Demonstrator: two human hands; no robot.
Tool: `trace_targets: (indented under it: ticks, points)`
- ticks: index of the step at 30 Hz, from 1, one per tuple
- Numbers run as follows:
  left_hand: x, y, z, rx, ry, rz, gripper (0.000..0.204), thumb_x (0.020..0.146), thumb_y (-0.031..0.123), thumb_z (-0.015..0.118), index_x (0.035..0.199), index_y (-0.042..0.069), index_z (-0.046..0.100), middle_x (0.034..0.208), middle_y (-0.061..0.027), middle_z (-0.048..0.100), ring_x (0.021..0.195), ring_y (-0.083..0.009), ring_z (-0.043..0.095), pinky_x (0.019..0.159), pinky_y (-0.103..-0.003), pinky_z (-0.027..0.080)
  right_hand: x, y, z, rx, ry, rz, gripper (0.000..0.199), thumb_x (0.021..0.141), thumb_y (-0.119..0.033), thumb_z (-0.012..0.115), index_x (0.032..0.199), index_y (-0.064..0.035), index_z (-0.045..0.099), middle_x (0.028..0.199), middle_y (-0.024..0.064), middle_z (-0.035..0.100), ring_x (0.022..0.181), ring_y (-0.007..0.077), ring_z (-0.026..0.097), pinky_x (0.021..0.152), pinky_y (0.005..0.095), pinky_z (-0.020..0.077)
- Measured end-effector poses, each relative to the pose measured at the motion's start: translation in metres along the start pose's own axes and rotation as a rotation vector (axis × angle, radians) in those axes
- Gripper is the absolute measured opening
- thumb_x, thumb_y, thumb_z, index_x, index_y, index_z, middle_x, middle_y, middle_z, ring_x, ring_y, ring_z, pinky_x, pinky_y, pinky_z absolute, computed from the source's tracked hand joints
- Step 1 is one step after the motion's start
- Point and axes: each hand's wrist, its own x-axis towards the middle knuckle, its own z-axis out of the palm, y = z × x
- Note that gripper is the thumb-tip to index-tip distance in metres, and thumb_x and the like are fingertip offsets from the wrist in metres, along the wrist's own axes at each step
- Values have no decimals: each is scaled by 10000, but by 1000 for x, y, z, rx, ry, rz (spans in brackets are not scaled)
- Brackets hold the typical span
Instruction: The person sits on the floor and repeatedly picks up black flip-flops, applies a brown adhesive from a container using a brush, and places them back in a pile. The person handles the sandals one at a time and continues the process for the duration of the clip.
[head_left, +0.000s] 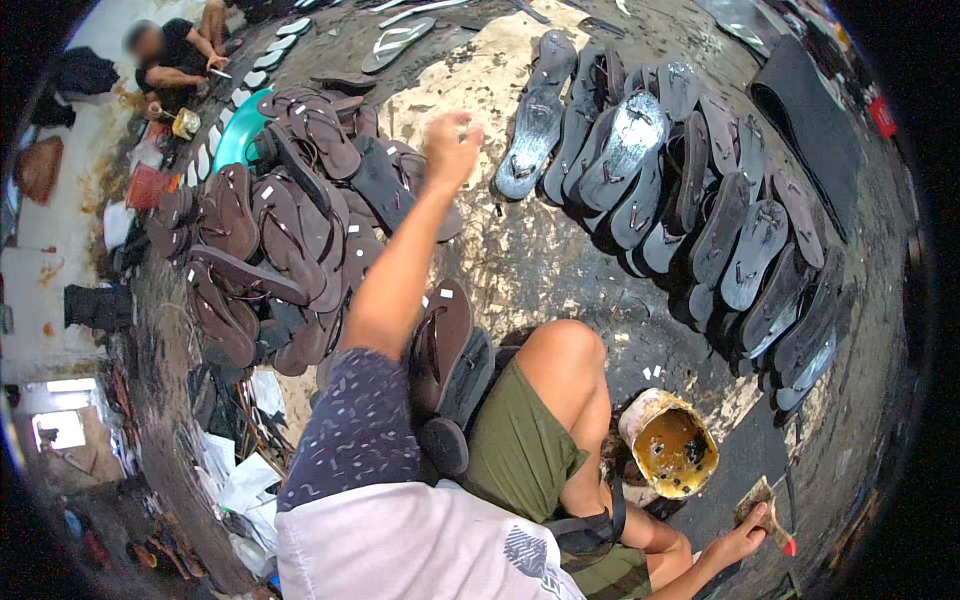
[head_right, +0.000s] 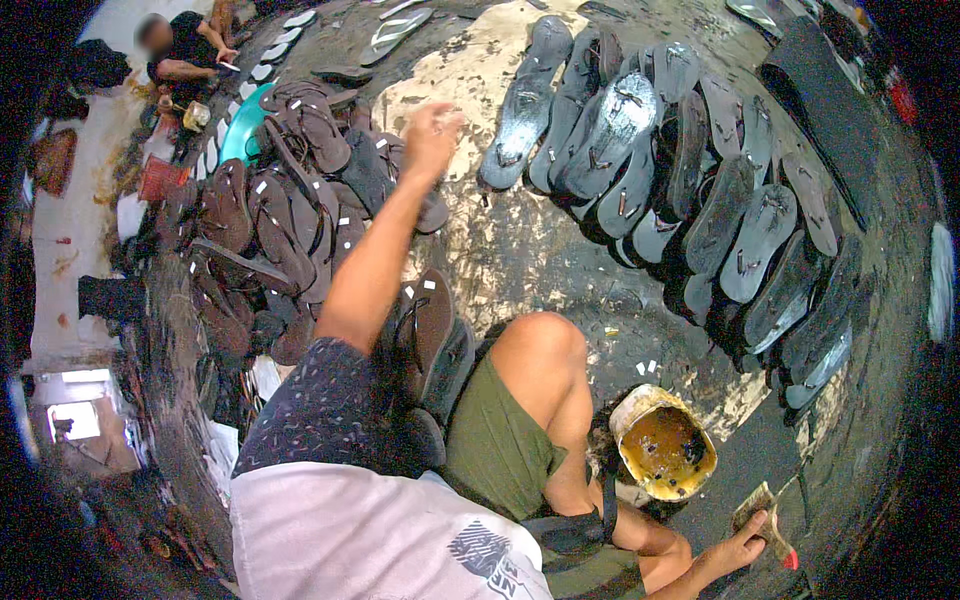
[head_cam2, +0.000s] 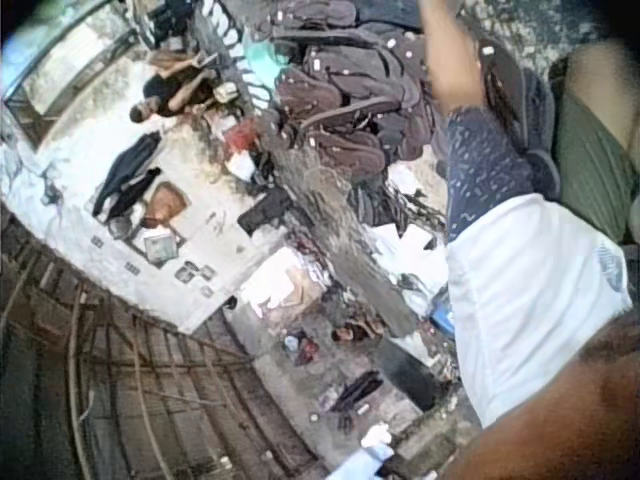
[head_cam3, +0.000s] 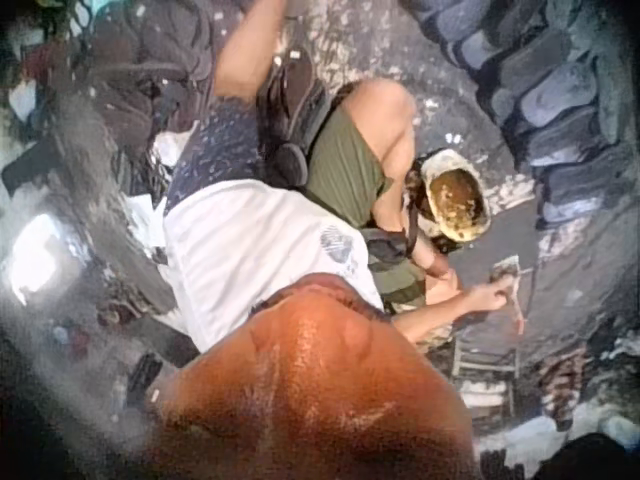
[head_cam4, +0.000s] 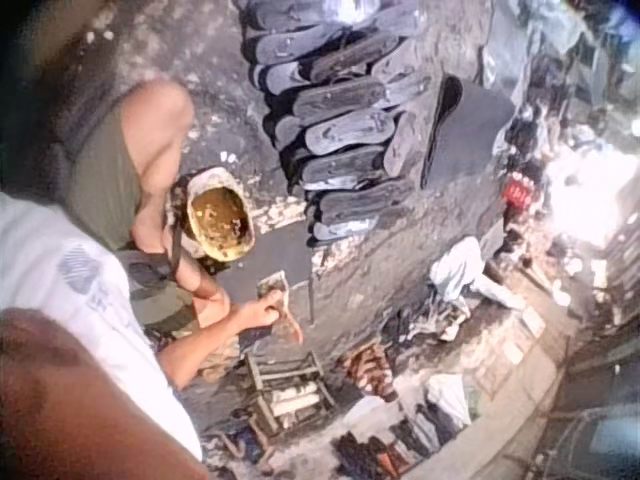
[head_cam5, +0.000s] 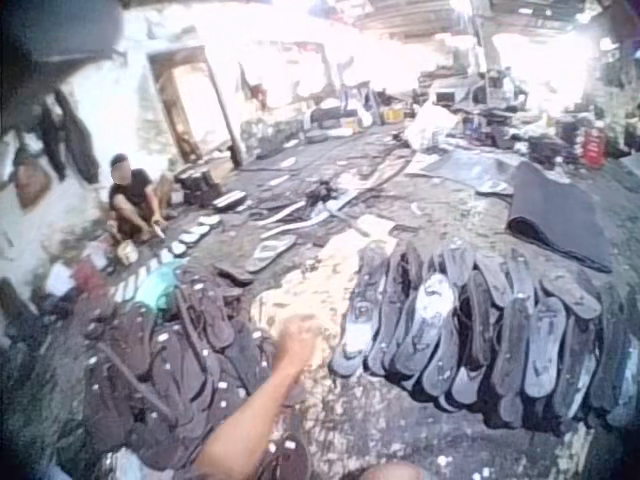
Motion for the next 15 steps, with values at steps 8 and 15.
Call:
trace_targets:
  ticks: [8,15]
  points:
    - [18,-43,-280,684,50,-626,1090,779,272,802,1577,94,81,1447,-342,462,1319,-450,508,1065,-491,444,5,4,22,187,-41,-58,553,936,-490,717,739,-20,504,733,19,486,704,136,419,642,325,396]
    - [-168,110,-241,-373,-223,-273,702,900,7,629,1486,169,279,1438,-226,446,1224,-287,529,1009,-370,468,-46,-27,30,317,-437,-136,417,996,-340,642,1233,-2,698,1166,92,724,1078,188,650,976,334,479]
